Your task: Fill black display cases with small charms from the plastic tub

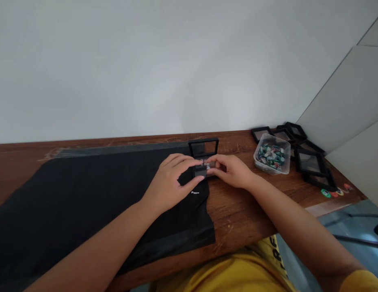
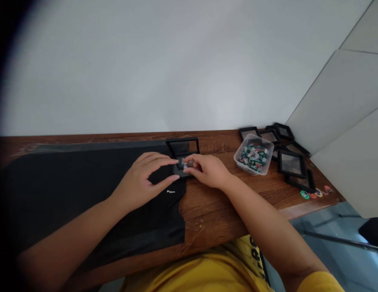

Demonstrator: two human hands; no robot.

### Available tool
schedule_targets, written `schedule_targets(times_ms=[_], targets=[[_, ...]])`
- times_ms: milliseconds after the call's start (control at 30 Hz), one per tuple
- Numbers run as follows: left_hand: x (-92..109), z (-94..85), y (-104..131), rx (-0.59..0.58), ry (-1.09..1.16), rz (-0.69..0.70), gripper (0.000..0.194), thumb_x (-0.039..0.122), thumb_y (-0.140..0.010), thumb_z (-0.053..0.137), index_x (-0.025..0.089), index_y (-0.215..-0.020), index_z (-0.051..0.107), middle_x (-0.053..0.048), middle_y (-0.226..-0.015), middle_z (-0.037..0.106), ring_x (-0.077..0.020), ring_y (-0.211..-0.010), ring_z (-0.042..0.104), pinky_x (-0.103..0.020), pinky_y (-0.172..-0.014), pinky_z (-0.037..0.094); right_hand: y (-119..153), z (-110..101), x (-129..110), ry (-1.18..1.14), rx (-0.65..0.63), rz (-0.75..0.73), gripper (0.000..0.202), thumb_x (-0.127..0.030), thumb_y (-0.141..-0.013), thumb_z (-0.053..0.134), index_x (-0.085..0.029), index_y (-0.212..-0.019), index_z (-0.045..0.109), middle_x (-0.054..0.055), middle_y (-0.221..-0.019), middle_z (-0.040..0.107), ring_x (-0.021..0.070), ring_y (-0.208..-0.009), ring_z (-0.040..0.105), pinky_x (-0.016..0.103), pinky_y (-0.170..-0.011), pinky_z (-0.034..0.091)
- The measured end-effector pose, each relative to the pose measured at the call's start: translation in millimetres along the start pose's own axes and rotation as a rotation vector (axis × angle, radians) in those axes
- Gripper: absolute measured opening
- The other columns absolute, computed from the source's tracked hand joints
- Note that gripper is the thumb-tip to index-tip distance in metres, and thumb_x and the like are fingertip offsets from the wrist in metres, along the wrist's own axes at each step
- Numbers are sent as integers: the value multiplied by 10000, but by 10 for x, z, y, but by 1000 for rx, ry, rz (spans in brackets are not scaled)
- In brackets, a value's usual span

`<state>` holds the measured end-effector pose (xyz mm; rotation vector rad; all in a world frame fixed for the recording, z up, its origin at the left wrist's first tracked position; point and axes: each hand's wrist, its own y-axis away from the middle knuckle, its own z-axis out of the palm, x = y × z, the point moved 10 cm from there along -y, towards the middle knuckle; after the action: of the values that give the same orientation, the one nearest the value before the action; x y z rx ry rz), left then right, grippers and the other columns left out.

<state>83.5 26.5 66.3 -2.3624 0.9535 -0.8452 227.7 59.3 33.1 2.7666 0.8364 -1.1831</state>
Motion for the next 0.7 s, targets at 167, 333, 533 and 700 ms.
schedule_targets(times_ms=[167,333,533,700], targets=[[9,23,2,-15,-43,20,216,358,-990,615,235,-1106,750,-83,-1103,753,-285,-1070,648,-492,-982,534,31,18,-79,-41,6,-45,228,-272,-970,720,-171,-1174,708,-41,-728,582,108,-626,482,245,-659,349],[0,40,9,-24,-26,-1,205,343,-983,600,268,-1048,778,-64,-1093,747,-272,-1060,642,-492,-987,541,33,26,-81,-70,-10,-46,235,-276,-962,729,-165,-1168,712,-47,-712,577,106,-612,471,244,-658,354],[6,43,14,-25,13,-13,199,356,-965,623,274,-1057,778,-64,-1089,749,-274,-1071,646,-496,-998,542,43,30,-105,-83,-26,-36,219,-283,-967,721,-176,-1158,717,-48,-708,575,108,-612,467,243,-658,356],[-23,73,9,-52,48,-35,189,363,-968,615,272,-1014,774,-62,-1080,750,-269,-1067,652,-497,-1000,539,46,35,-100,-74,-25,-40,217,-292,-969,717,-182,-1157,716,-42,-713,583,114,-621,471,244,-658,353]])
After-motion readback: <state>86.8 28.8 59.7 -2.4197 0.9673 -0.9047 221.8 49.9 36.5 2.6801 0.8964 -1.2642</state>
